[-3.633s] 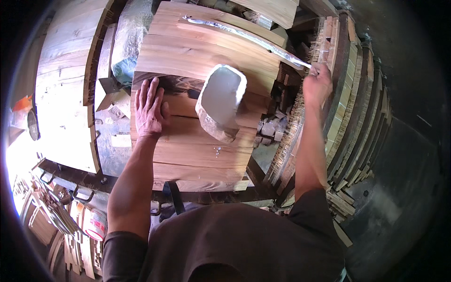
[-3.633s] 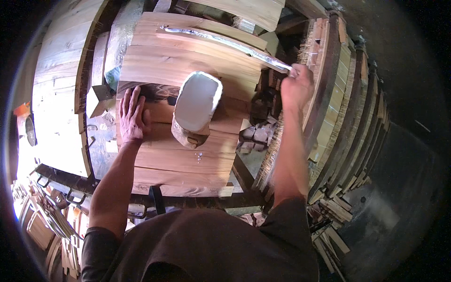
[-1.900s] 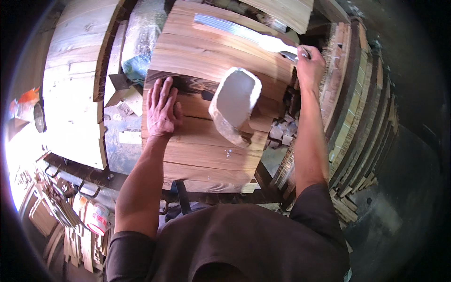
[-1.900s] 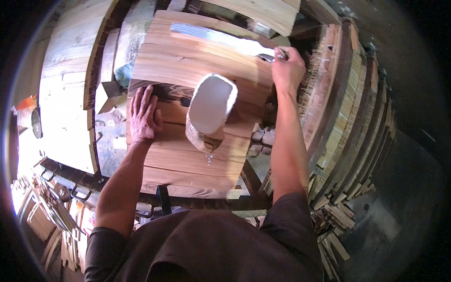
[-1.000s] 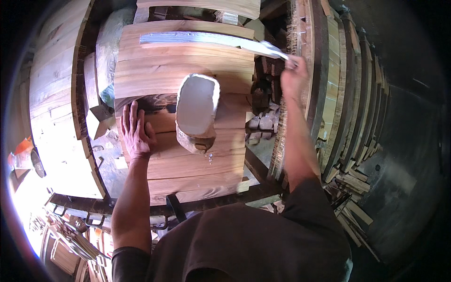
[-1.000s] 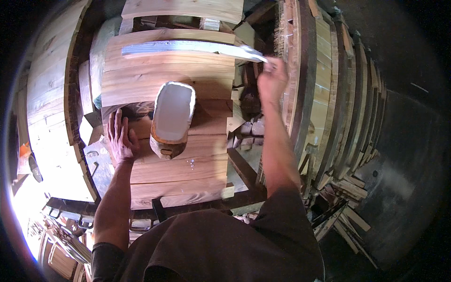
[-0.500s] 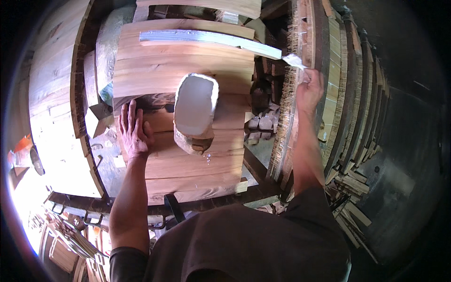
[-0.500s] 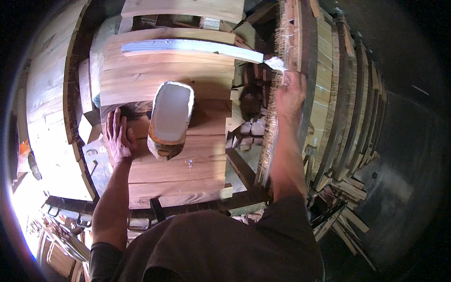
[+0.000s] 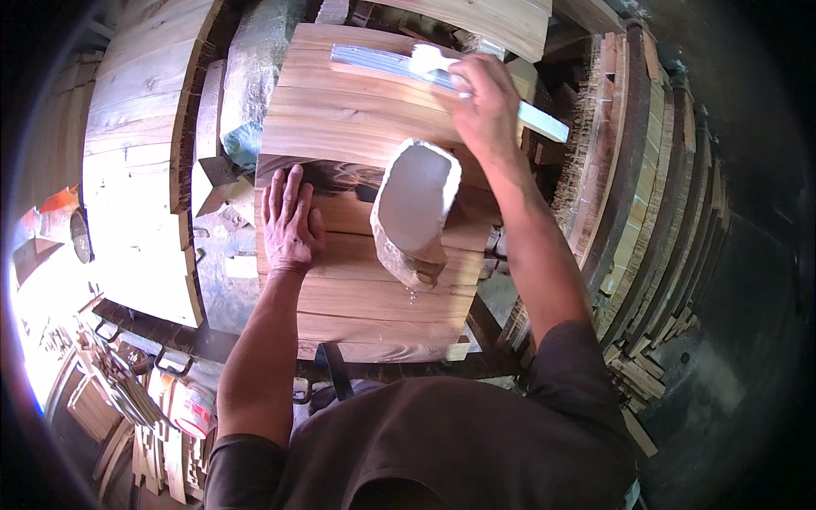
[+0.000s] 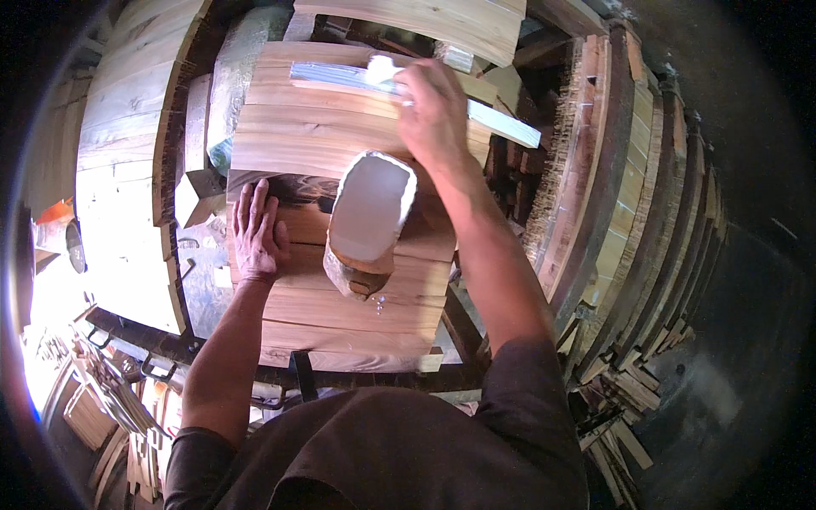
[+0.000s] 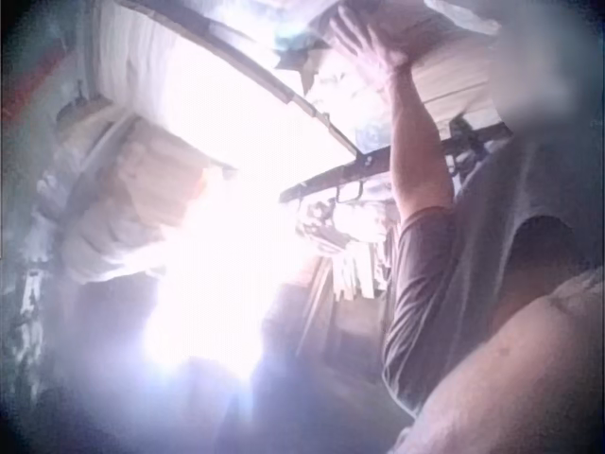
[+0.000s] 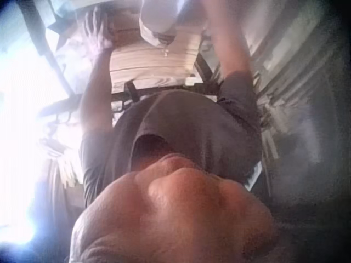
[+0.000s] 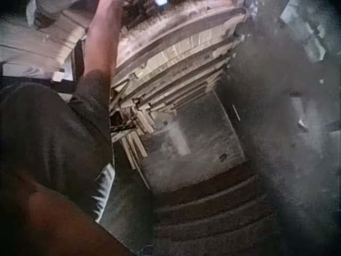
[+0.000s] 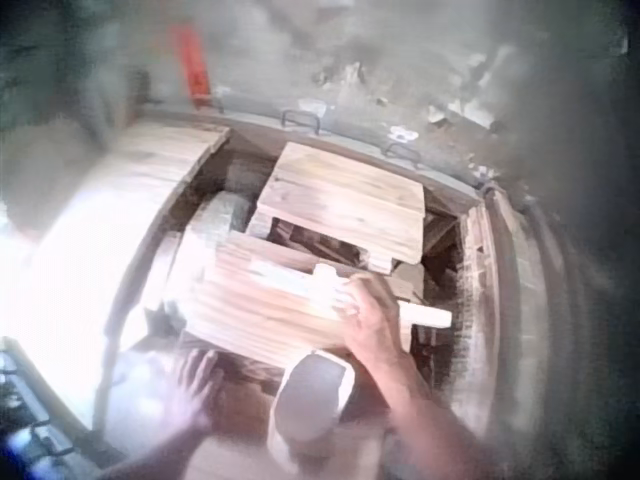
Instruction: The person removes clamps from a wooden frame, then applies glue to the edges of several wooden planks using a brush and places them into the frame. The person continues applying glue and arranging the planks within the frame.
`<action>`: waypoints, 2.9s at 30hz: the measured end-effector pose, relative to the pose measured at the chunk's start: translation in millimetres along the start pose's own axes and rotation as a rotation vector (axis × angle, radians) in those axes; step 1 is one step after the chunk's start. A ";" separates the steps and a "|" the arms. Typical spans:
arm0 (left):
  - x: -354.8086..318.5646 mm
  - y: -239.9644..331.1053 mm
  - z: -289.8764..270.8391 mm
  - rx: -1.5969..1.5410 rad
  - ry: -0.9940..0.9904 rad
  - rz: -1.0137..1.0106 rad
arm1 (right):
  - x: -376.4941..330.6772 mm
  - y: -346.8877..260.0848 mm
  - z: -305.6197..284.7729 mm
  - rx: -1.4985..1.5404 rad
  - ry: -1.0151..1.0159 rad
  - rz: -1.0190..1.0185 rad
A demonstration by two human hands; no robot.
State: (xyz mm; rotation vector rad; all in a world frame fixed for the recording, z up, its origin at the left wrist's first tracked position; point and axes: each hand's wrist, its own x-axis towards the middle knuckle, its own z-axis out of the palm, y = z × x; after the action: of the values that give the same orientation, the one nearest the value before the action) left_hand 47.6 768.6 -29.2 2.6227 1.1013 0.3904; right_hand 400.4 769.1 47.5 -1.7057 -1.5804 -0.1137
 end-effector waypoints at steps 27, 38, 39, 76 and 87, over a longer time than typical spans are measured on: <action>-2.2 -1.5 1.0 0.022 0.033 0.028 | -73.8 -22.4 -30.3 0.443 0.205 0.676; -2.1 -0.8 5.3 0.041 0.003 0.039 | -65.5 24.6 6.9 0.420 0.074 0.603; -5.1 -0.5 3.9 0.051 -0.004 0.028 | -84.5 32.2 -19.7 0.393 0.025 0.775; 3.8 4.8 8.8 0.151 0.057 -0.343 | -152.3 162.5 -102.3 0.999 0.352 1.152; 3.7 4.4 7.9 0.157 0.041 -0.369 | -112.9 80.2 -105.5 -0.046 0.315 0.308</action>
State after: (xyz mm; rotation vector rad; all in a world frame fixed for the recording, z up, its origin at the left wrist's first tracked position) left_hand 55.7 767.2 -34.5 2.4700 1.6503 0.2873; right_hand 491.5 623.6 18.8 -1.8427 -1.0824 -0.2507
